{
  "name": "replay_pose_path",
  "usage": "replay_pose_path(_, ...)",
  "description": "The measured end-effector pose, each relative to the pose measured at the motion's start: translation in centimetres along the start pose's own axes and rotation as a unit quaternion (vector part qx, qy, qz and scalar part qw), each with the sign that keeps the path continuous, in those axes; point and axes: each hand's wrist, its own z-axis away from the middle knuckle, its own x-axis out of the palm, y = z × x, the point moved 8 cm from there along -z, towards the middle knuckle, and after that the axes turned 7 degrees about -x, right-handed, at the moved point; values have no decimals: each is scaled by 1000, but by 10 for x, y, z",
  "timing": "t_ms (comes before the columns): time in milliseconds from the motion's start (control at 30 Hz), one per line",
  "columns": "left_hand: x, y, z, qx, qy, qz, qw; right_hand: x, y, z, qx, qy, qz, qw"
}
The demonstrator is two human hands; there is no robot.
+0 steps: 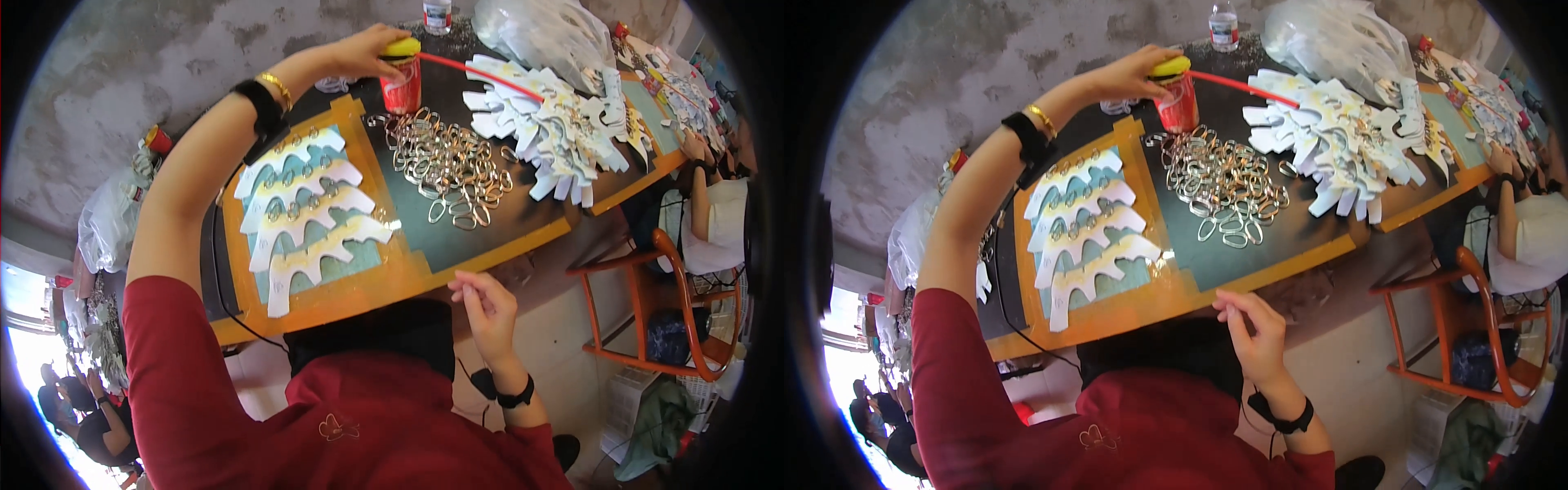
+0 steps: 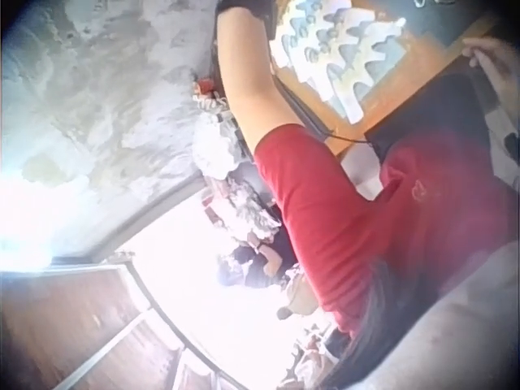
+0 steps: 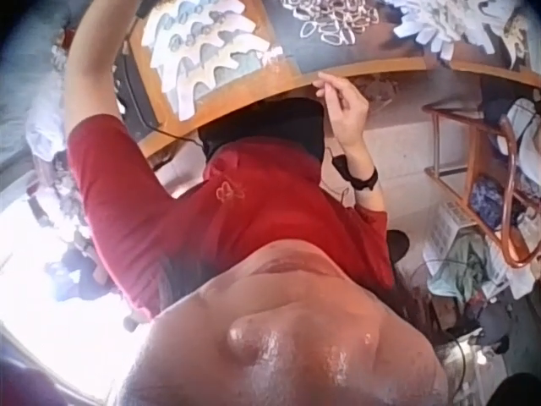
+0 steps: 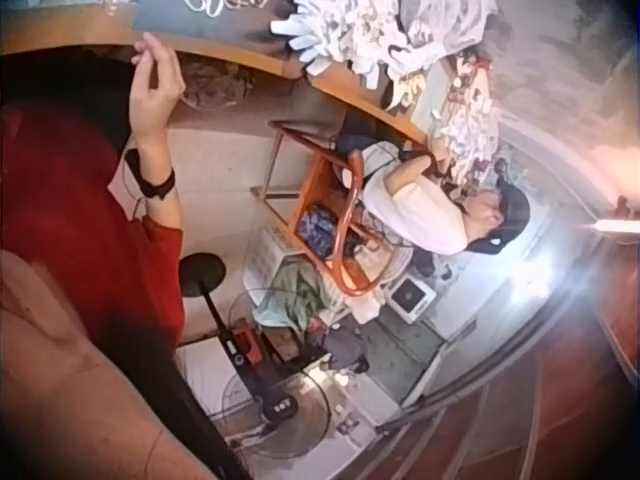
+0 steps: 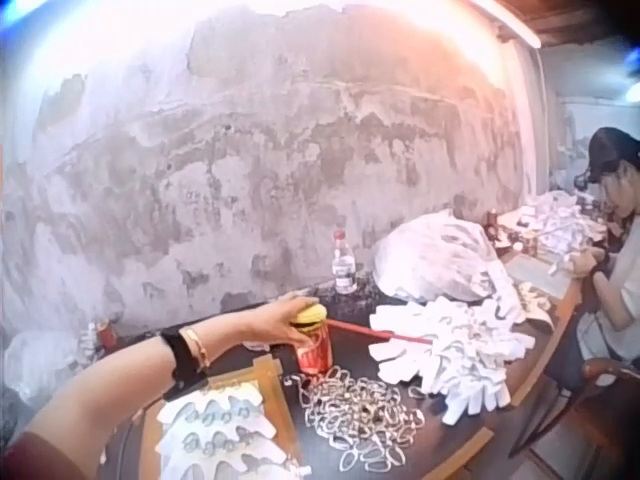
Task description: Applying adhesive to shoe upper components with a brush and attaching metal rings.
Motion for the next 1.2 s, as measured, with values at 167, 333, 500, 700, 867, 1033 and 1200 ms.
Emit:
replay_pose_path(167, -20, -11, 42, 35, 80, -7, 996, 19, -23, -7, -53, -11, 23, 998)
replay_pose_path(333, -28, 76, 159, 65, 65, -132, 987, 35, -14, -10, -25, -8, 41, 999)
replay_pose_path(500, 11, 75, 322, -158, 17, -46, 986, 65, -22, -51, -67, -101, 175, 977)
replay_pose_path(700, 41, 85, 415, -285, 67, 120, 949, 17, -23, -120, -113, -28, 305, 945)
replay_pose_path(867, 35, 79, 440, -317, 171, 170, 917, 53, -28, -104, -131, -162, 371, 905)
replay_pose_path(1033, 47, 68, 425, -313, 150, 188, 919, 45, -11, -94, -170, -146, 444, 868)
replay_pose_path(1200, 66, 73, 412, -320, 153, 87, 931, 59, -30, -93, -225, -139, 459, 848)
